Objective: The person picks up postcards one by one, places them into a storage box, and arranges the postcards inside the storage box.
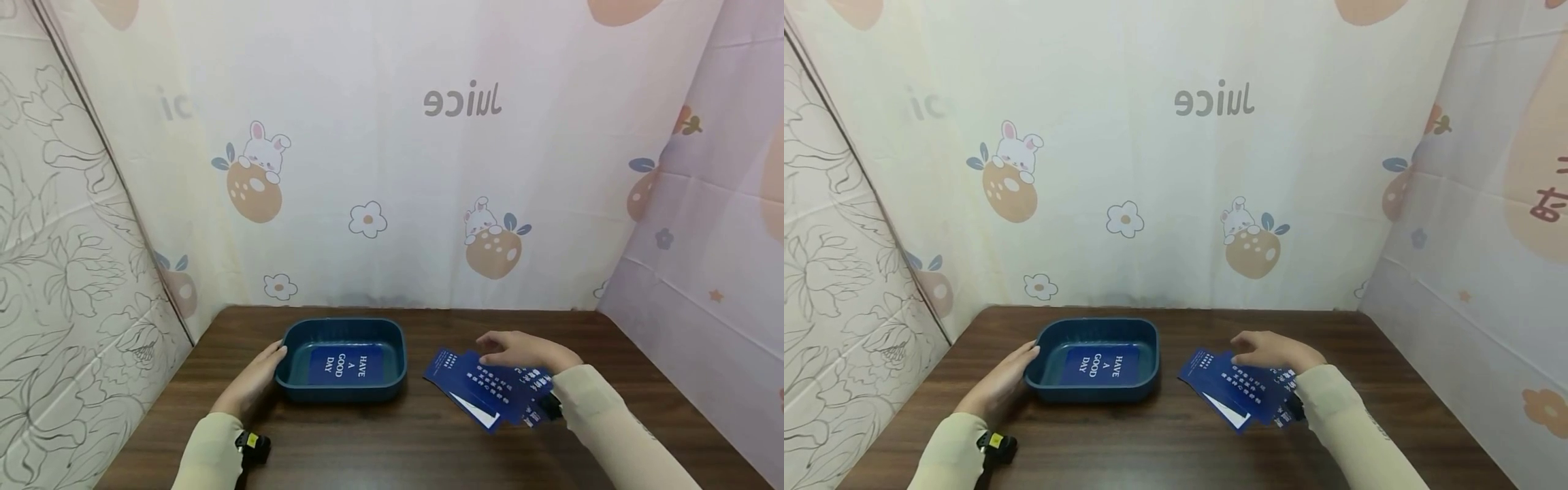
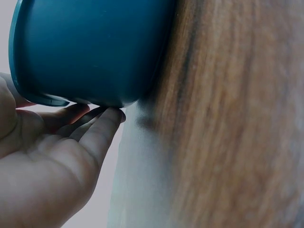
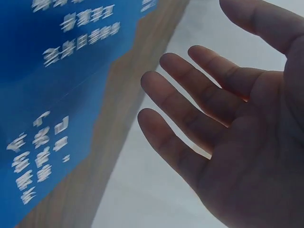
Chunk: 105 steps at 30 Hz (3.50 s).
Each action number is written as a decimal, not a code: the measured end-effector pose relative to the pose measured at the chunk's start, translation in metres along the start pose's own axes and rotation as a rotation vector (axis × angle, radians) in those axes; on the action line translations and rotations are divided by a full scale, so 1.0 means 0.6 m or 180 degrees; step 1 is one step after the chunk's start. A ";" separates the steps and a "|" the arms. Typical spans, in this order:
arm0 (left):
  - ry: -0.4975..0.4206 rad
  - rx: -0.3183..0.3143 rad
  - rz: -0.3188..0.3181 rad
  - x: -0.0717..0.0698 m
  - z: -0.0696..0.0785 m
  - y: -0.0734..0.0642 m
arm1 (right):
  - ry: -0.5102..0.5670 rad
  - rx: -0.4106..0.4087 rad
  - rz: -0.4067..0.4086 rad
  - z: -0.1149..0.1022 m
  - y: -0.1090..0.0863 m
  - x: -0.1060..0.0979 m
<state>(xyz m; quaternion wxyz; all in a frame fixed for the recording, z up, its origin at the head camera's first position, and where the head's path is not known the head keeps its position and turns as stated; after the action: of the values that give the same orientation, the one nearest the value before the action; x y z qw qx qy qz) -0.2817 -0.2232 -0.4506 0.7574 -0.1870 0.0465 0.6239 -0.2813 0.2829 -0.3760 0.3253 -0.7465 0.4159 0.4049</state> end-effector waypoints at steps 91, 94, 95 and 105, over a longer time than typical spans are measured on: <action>0.0049 -0.0006 0.0070 0.001 -0.001 0.002 | 0.0154 0.0175 0.0141 0.057 0.029 0.046; 0.0063 -0.0018 0.0079 0.002 -0.001 0.002 | 0.0184 0.0179 0.0136 0.056 0.029 0.049; 0.0059 -0.0019 0.0082 0.002 -0.001 0.002 | 0.0197 0.0185 0.0130 0.055 0.029 0.049; 0.0047 -0.0015 0.0082 0.002 -0.001 0.003 | 0.0235 0.0109 0.0252 0.051 0.025 0.041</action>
<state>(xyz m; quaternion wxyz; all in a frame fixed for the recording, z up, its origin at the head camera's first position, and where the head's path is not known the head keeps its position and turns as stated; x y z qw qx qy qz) -0.2829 -0.2223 -0.4517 0.7484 -0.1928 0.0530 0.6323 -0.2966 0.2927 -0.4139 0.3062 -0.7382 0.4637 0.3825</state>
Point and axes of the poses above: each hand's wrist, its own y-axis towards the middle knuckle, its own x-axis out of the palm, z = x × y, the point moved 1 cm from there along y, towards the middle knuckle, and after that the axes turned 4 degrees about -x, right-handed, at the moved point
